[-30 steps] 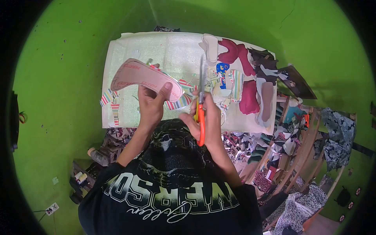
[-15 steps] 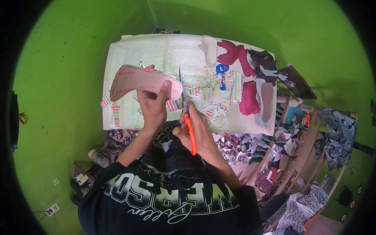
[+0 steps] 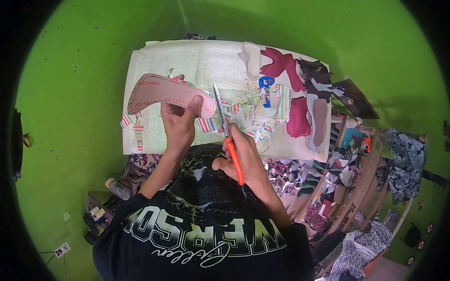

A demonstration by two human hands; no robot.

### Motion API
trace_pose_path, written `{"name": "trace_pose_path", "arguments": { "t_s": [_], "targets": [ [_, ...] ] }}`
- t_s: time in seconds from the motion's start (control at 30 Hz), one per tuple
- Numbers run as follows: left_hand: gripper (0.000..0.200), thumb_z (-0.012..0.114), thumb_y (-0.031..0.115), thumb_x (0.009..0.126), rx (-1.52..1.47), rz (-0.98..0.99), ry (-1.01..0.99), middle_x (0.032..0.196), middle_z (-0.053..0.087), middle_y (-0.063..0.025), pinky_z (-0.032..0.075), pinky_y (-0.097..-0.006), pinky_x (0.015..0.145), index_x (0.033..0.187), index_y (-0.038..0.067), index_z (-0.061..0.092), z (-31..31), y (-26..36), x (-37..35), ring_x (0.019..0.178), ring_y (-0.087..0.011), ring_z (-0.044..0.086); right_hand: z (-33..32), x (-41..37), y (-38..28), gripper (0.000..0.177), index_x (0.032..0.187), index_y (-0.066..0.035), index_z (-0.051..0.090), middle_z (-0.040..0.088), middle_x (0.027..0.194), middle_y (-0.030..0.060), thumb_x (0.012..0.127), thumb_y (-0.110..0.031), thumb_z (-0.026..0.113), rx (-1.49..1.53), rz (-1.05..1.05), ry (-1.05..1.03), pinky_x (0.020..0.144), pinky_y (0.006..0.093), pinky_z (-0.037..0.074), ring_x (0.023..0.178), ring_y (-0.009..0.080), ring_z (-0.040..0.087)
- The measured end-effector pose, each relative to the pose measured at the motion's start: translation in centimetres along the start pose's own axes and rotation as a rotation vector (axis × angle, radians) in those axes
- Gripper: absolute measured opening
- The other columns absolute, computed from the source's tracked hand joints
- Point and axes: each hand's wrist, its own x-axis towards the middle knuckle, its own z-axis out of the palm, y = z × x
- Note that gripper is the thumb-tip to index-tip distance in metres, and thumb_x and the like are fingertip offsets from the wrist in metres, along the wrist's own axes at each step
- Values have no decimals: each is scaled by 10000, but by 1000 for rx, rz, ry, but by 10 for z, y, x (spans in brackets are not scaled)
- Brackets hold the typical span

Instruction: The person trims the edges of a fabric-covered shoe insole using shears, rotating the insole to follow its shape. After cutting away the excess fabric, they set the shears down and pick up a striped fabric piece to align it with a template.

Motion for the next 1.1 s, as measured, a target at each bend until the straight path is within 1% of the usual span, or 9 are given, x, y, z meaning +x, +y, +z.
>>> {"name": "trace_pose_path", "arguments": {
  "t_s": [0.07,0.2,0.37,0.47,0.63,0.8,0.9,0.97,1.1],
  "targets": [
    [543,727,29,873,15,-10,-34,1213,575,-128,473,-325,948,1333,-73,456,-1,-1,-1,1086,-170,569,-3,0,3,929,1050,55,443,550,699,90,557,-598,884,-49,-4,-54,524,289,480,545,148,542],
    [517,725,19,871,32,-21,-88,1223,586,-135,473,-330,957,1316,-76,480,-2,1,0,1092,-174,578,-6,-2,4,807,1160,-15,508,525,734,61,615,-498,855,-49,69,-69,550,292,436,600,147,513],
    [517,730,24,869,25,-31,-89,1221,596,-137,473,-328,955,1313,-75,484,-4,-1,1,1087,-172,583,-7,-3,9,1022,1159,-9,512,521,737,50,515,-740,822,-44,58,-89,555,288,445,601,143,516],
    [533,741,27,857,44,-65,-106,1257,570,-131,461,-340,972,1314,-51,478,-7,-1,1,1104,-175,569,-10,-1,7,952,1019,47,433,533,700,99,558,-685,832,-33,-23,-103,517,326,458,535,185,528],
    [544,755,31,842,59,-75,-113,1288,548,-126,451,-351,987,1308,-27,481,-7,-2,0,1119,-180,557,-13,-1,3,853,980,36,446,521,643,109,581,-580,881,-109,-14,-92,528,353,462,529,240,542],
    [549,768,35,831,74,-51,-108,1214,589,-124,464,-345,966,1298,-47,491,-9,0,2,1064,-174,583,-15,-2,-8,791,951,35,458,481,568,105,585,-504,907,-195,83,-84,540,367,461,516,301,532],
    [572,773,33,824,47,-102,-113,1152,605,-112,484,-334,930,1306,-59,478,-10,3,3,1026,-168,595,-21,-2,-6,844,979,49,459,511,648,147,564,-533,909,-222,97,-125,590,392,469,578,342,537],
    [582,774,33,823,26,-126,-118,1132,606,-105,492,-331,915,1311,-62,471,-10,5,4,1015,-167,598,-21,-2,1,926,1026,59,459,523,755,188,531,-586,901,-207,-109,-108,661,425,472,671,382,541],
    [596,775,40,824,-23,-140,-137,1095,606,-94,513,-324,871,1318,-64,458,-12,2,4,993,-165,606,-22,-1,0,992,1068,61,450,507,821,210,505,-625,893,-247,-129,-118,705,449,461,733,414,531]
  ]
}}
